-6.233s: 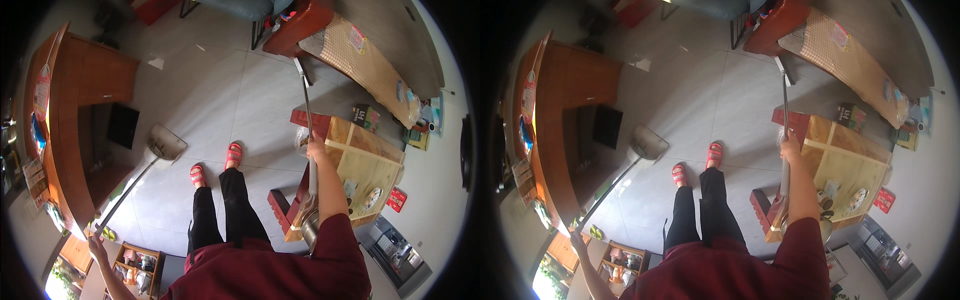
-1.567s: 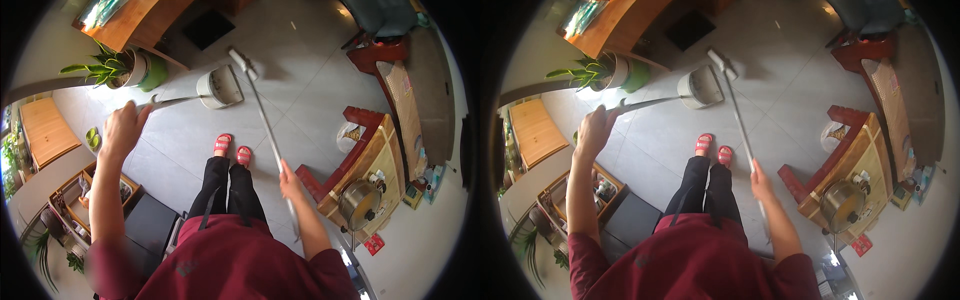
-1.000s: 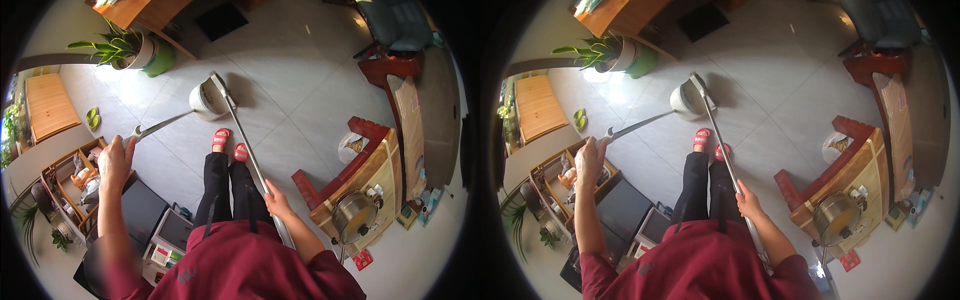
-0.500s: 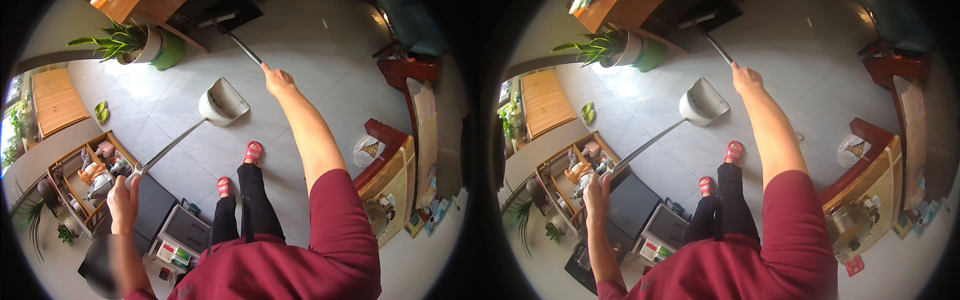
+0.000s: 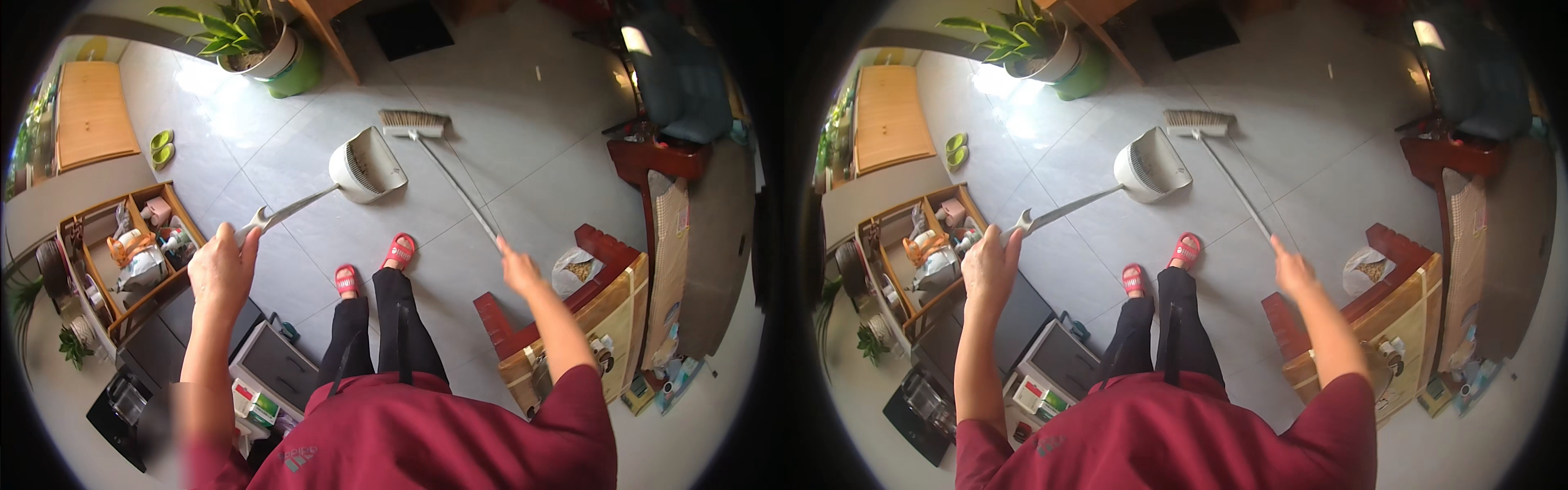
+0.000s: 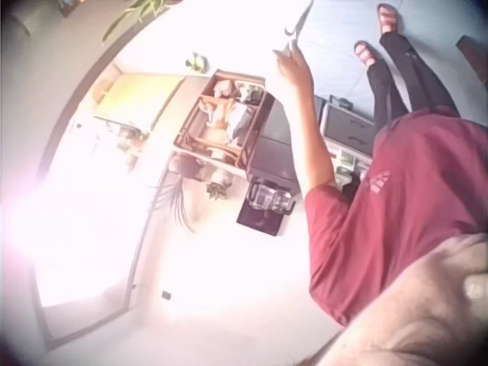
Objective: The person sweeps the tiled floor with a broom and dustpan, moving around furniture and collecting debris. They briefly pick up a pink object from the floor and place it on a chair before resuming sweeping.
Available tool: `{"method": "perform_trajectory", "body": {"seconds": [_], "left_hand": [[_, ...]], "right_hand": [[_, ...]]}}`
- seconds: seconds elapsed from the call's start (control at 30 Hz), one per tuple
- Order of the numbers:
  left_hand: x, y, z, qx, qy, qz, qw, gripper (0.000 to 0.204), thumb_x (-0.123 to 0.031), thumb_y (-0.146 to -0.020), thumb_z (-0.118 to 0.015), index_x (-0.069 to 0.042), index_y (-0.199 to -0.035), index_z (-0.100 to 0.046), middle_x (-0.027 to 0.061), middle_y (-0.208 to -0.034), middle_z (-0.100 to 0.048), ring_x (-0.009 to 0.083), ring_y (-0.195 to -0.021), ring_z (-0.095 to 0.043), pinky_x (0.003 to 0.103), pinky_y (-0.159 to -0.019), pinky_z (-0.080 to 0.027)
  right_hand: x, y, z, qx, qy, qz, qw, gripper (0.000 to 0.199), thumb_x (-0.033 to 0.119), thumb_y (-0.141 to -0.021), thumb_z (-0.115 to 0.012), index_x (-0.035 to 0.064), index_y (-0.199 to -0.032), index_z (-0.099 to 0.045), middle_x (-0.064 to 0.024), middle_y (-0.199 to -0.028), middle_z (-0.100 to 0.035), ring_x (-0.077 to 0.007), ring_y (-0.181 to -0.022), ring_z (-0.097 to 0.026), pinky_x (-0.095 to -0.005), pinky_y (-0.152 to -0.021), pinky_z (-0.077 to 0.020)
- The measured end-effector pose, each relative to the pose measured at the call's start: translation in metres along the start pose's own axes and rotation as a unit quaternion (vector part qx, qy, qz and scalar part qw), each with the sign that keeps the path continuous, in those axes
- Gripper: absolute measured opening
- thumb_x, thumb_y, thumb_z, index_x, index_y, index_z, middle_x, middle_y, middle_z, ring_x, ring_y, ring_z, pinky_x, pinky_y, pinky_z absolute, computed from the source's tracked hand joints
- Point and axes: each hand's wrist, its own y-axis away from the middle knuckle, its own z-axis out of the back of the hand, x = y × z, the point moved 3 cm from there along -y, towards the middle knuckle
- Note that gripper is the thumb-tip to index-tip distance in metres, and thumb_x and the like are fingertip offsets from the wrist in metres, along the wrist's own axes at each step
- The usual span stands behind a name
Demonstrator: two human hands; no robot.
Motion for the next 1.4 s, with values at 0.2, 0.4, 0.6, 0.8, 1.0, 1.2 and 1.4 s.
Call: {"method": "perform_trajectory", "body": {"seconds": [0.2,0.4,0.6,0.8,1.0,1.2,1.4], "left_hand": [[0.001,-0.001,0.002,-0.003,0.021,-0.009,1.0,0.041,-0.04,-0.086,-0.052,-0.001,-0.071,-0.051,0.0172,-0.061,-0.059,0.0346,-0.059,-0.06,0.041,-0.054,-0.046],[-0.001,0.004,0.003,0.012,0.063,0.009,0.998,0.039,-0.039,-0.086,-0.053,-0.001,-0.076,-0.055,0.0167,-0.064,-0.061,0.0333,-0.065,-0.062,0.04,-0.06,-0.048],[0.02,0.014,-0.004,0.02,0.139,-0.044,0.989,0.038,-0.036,-0.083,-0.056,0.001,-0.077,-0.054,0.0176,-0.066,-0.062,0.0333,-0.067,-0.062,0.041,-0.06,-0.049],[0.081,0.038,-0.011,0.019,0.203,-0.065,0.977,0.026,-0.023,-0.079,-0.06,0.0,-0.075,-0.05,0.0184,-0.067,-0.06,0.0353,-0.064,-0.06,0.042,-0.058,-0.048],[0.2,0.109,-0.023,-0.065,0.197,0.011,0.978,0.032,-0.025,-0.076,-0.065,-0.004,-0.067,-0.043,0.0136,-0.052,-0.05,0.0339,-0.052,-0.054,0.041,-0.047,-0.042],[0.276,0.172,-0.045,-0.078,0.241,0.1,0.962,0.028,-0.022,-0.072,-0.067,-0.003,-0.066,-0.047,0.0155,-0.054,-0.048,0.0336,-0.048,-0.049,0.037,-0.045,-0.038],[0.305,0.207,-0.064,-0.054,0.258,0.172,0.949,0.026,-0.019,-0.075,-0.064,-0.002,-0.066,-0.048,0.0139,-0.051,-0.044,0.0295,-0.045,-0.045,0.034,-0.044,-0.036]], "right_hand": [[0.025,0.108,-0.032,0.071,-0.328,-0.152,0.93,0.047,0.015,-0.088,-0.044,0.0272,-0.133,-0.036,-0.0176,-0.076,-0.06,-0.0306,-0.064,-0.06,-0.0405,-0.063,-0.0493],[0.108,0.052,-0.1,-0.028,-0.312,-0.118,0.942,0.05,0.017,-0.09,-0.039,0.021,-0.138,-0.025,-0.0196,-0.092,-0.062,-0.0327,-0.073,-0.063,-0.0386,-0.054,-0.0504],[0.146,0.104,-0.186,0.056,-0.446,-0.063,0.891,0.051,0.015,-0.089,-0.043,0.0182,-0.138,-0.028,-0.0125,-0.072,-0.059,-0.0218,-0.047,-0.055,-0.0336,-0.039,-0.0459],[0.159,0.192,-0.146,0.031,-0.394,-0.05,0.917,0.048,0.012,-0.09,-0.042,0.0244,-0.136,-0.033,-0.0008,-0.051,-0.044,-0.0091,-0.039,-0.043,-0.0277,-0.035,-0.0413],[0.165,0.12,-0.069,-0.124,-0.072,0.087,0.986,0.05,0.016,-0.086,-0.048,0.023,-0.134,-0.034,-0.0176,-0.062,-0.058,-0.0323,-0.057,-0.06,-0.0416,-0.058,-0.05],[0.239,-0.012,0.038,-0.105,0.189,0.134,0.967,0.048,0.016,-0.087,-0.048,0.0317,-0.131,-0.037,-0.0218,-0.083,-0.061,-0.0409,-0.079,-0.059,-0.0477,-0.072,-0.0483],[0.309,-0.1,0.06,-0.097,0.215,0.146,0.961,0.045,0.017,-0.089,-0.045,0.0323,-0.13,-0.037,-0.0178,-0.098,-0.06,-0.0377,-0.092,-0.057,-0.0455,-0.079,-0.0474]]}}
